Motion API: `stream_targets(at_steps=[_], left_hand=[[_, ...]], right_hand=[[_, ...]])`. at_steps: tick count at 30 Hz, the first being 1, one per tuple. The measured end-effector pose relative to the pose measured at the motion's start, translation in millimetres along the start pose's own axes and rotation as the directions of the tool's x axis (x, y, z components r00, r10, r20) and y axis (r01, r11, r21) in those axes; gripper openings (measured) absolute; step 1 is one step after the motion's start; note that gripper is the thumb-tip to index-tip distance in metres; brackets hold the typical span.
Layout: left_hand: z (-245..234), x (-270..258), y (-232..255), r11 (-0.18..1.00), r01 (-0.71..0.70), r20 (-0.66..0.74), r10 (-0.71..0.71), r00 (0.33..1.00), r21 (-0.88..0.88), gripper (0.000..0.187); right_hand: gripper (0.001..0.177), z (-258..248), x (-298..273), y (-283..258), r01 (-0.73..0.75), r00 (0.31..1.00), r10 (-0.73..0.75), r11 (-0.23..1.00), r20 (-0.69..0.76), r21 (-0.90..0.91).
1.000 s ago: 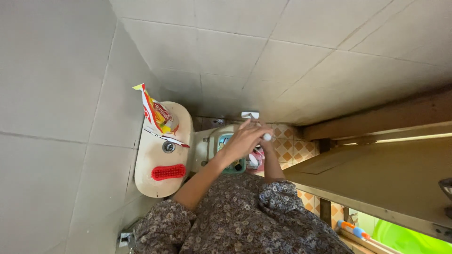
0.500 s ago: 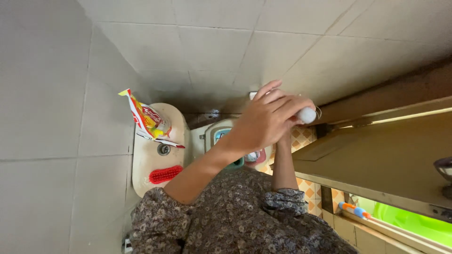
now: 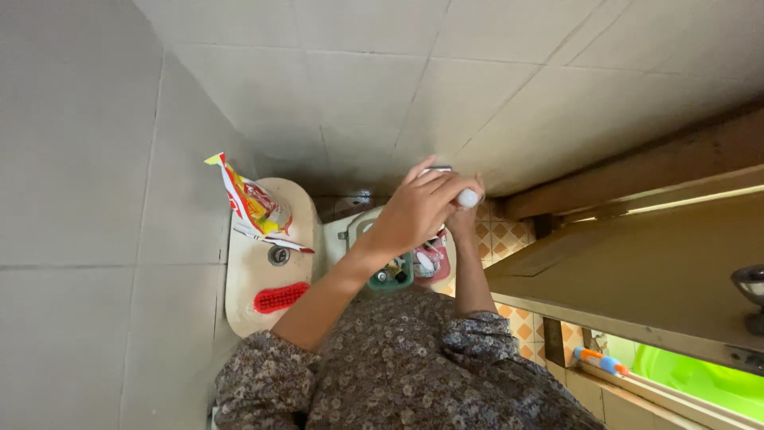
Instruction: Scrubbing the toilet and surrounding floor and wall areas with a brush.
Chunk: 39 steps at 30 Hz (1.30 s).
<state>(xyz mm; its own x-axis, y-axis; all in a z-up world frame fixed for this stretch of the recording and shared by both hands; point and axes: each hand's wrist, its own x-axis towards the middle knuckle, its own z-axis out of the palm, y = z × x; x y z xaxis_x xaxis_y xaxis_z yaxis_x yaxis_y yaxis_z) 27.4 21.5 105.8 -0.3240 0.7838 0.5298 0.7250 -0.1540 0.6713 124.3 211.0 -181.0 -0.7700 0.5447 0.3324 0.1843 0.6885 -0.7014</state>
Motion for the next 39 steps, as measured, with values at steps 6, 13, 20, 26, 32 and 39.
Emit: stream_targets(at_steps=[6,13,20,26,32,39], left_hand=[[-26,11,31,0.99,-0.087,-0.009,0.088,0.996,0.113,0.034],[-33,10,51,0.986,-0.142,-0.025,0.145,0.989,0.087,0.043],[-33,12,34,0.979,-0.119,0.069,0.109,0.992,0.165,0.055],[-1,9,9,0.996,-0.075,-0.016,0.075,0.997,-0.055,0.04],[-5,17,16,0.998,-0.051,0.038,0.052,0.998,-0.028,0.039],[49,-7,-24,0.999,-0.049,0.013,0.049,0.999,-0.002,0.035]], right_hand=[[0.056,-37,12,-74,-0.078,0.989,0.135,0.814,-0.057,0.576],[0.04,-71,30,-111,0.097,0.992,-0.063,0.935,-0.109,0.34],[0.03,-73,34,-106,0.281,0.959,-0.275,0.954,-0.067,0.106],[0.055,-75,30,-47,0.206,0.969,-0.237,0.934,-0.075,-0.293],[0.047,-48,26,-16,0.216,0.942,-0.269,0.944,-0.201,-0.251],[0.044,-38,-29,8,0.168,0.97,-0.17,0.985,-0.173,-0.026]])
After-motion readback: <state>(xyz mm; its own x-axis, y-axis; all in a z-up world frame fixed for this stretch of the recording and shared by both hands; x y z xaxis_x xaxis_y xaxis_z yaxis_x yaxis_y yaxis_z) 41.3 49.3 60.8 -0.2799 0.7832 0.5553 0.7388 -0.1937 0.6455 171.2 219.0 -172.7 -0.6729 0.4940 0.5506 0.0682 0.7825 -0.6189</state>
